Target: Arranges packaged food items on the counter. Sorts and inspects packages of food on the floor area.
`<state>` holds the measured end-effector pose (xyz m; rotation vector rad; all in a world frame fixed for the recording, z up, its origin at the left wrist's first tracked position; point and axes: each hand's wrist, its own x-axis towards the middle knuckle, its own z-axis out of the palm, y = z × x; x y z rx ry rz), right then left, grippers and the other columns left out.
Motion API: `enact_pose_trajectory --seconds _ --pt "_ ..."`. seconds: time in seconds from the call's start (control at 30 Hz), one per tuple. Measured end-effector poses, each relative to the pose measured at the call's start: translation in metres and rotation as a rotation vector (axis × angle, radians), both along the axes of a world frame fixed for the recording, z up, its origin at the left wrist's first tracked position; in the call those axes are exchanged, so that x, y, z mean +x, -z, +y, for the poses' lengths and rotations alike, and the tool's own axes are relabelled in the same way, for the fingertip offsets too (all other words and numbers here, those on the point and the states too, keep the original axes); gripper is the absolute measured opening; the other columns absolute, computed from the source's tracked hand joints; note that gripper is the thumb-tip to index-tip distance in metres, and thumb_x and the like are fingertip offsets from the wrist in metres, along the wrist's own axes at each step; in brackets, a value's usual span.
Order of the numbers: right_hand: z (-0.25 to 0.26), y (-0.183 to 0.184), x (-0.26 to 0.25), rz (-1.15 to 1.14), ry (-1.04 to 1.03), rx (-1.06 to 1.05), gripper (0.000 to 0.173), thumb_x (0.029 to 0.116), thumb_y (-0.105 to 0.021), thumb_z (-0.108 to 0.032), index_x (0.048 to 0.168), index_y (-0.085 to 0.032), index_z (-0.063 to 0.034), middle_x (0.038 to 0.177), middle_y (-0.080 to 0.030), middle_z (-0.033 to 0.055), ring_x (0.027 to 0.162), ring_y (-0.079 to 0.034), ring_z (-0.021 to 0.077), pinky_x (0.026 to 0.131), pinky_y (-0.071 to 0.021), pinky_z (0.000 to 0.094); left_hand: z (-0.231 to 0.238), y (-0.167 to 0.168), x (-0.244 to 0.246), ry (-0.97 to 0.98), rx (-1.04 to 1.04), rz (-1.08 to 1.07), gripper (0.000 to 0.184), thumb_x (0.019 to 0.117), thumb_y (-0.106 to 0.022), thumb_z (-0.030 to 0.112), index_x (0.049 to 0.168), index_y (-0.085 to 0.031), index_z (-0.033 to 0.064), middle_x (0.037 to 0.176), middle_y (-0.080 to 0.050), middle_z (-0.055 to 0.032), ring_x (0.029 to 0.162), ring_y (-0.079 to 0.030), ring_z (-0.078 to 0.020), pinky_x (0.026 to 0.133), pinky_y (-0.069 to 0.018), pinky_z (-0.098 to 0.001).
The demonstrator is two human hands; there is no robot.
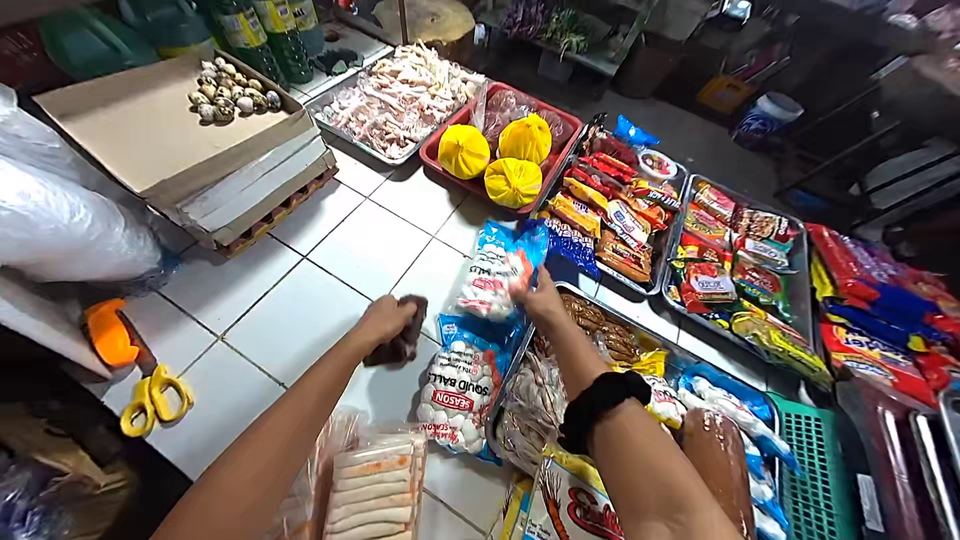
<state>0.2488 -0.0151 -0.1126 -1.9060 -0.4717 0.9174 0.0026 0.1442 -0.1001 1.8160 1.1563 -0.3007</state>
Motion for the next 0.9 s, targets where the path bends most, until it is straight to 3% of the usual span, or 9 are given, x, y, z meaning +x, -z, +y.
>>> enact_pose_trajectory --seconds 0.07,0.13,0.23,0.3,0.37,0.47,0.57,0.7,0.9 --pt "0.004 0.018 0.003 -0.223 -0.156 -0.291 0.095 0.0909 -0.072 -0.011 0.163 -0.010 -0.0004 0.159 -0.028 0.0351 0.144 -0.039 0.0452 0.116 -0.0397 0.0521 -0.007 0.009 -0.010 0.158 -0.092 -0.023 0.038 0.0997 -0.061 0.016 0.130 -0.057 -0.0067 0.113 -0.064 -0.0306 0.104 -0.064 -0.0410 0.094 -0.0481 -0.0601" --pt "0.013 0.011 -0.006 -0.322 -0.232 -0.428 0.084 0.0973 -0.065 -0.016 0.165 -0.015 -0.0087 0.164 -0.010 0.0367 0.149 -0.025 0.0509 0.120 -0.0316 0.0534 -0.020 0.019 -0.010 0.230 -0.218 -0.009 0.072 0.0884 -0.072 0.008 0.150 -0.034 0.0030 0.116 -0.065 -0.0270 0.102 -0.067 -0.0368 0.091 -0.0532 -0.0551" --pt "0.021 -0.003 -0.015 -0.455 -0.344 -0.533 0.075 0.0983 -0.063 -0.015 0.163 -0.026 -0.0114 0.166 0.006 0.0357 0.152 -0.009 0.0553 0.122 -0.0217 0.0605 -0.046 0.027 0.006 0.224 -0.212 0.104 0.087 0.0767 -0.090 0.033 0.141 -0.046 -0.0056 0.117 -0.065 -0.0259 0.106 -0.065 -0.0356 0.096 -0.0515 -0.0539" --pt "0.017 -0.008 -0.022 -0.558 -0.387 -0.474 0.077 0.0871 -0.071 -0.004 0.157 -0.039 -0.0062 0.166 0.009 0.0346 0.152 -0.003 0.0574 0.120 -0.0230 0.0664 -0.059 0.033 0.017 0.246 -0.124 0.192 0.078 0.0713 -0.092 0.042 0.124 -0.061 -0.0073 0.118 -0.065 -0.0267 0.113 -0.064 -0.0392 0.098 -0.0496 -0.0583" --pt "0.005 -0.012 -0.032 -0.590 -0.373 -0.330 0.071 0.0835 -0.073 -0.001 0.150 -0.049 -0.0042 0.167 -0.004 0.0320 0.151 -0.019 0.0539 0.116 -0.0338 0.0642 -0.061 0.040 0.019 0.125 -0.192 0.136 0.059 0.0740 -0.091 0.030 0.114 -0.066 -0.0060 0.112 -0.068 -0.0234 0.106 -0.067 -0.0342 0.096 -0.0520 -0.0545" --pt "-0.017 -0.034 -0.039 -0.457 -0.381 -0.233 0.043 0.0961 -0.065 -0.007 0.138 -0.060 -0.0014 0.150 -0.043 0.0294 0.133 -0.050 0.0422 0.107 -0.0467 0.0538 -0.062 0.031 0.016 -0.100 -0.432 -0.192 0.033 0.0845 -0.078 0.006 0.115 -0.065 -0.0003 0.096 -0.071 -0.0105 0.081 -0.069 -0.0167 0.078 -0.0588 -0.0365" --pt "-0.041 -0.045 -0.035 -0.262 -0.368 -0.209 0.033 0.1012 -0.061 -0.011 0.132 -0.062 0.0007 0.133 -0.060 0.0231 0.109 -0.067 0.0309 0.096 -0.0547 0.0456 -0.075 0.014 0.027 -0.062 -0.464 -0.307 0.034 0.0860 -0.076 0.002 0.116 -0.061 0.0005 0.099 -0.065 -0.0087 0.082 -0.065 -0.0134 0.077 -0.0570 -0.0330" --pt "-0.063 -0.043 -0.023 -0.110 -0.317 -0.186 0.031 0.1033 -0.059 -0.010 0.132 -0.061 0.0013 0.121 -0.068 0.0188 0.097 -0.071 0.0241 0.089 -0.0584 0.0411 -0.084 0.025 0.050 -0.164 -0.271 -0.106 0.082 0.0724 -0.094 0.025 0.136 -0.050 -0.0040 0.124 -0.062 -0.0248 0.112 -0.064 -0.0316 0.098 -0.0524 -0.0481" --pt "-0.079 -0.044 -0.030 0.076 -0.181 -0.078 0.030 0.1022 -0.059 -0.007 0.130 -0.061 0.0033 0.115 -0.069 0.0172 0.092 -0.072 0.0199 0.081 -0.0605 0.0356 -0.068 0.041 0.059 0.050 -0.191 -0.022 0.056 0.0779 -0.088 0.027 0.120 -0.066 -0.0022 0.117 -0.067 -0.0219 0.110 -0.065 -0.0325 0.099 -0.0505 -0.0534"
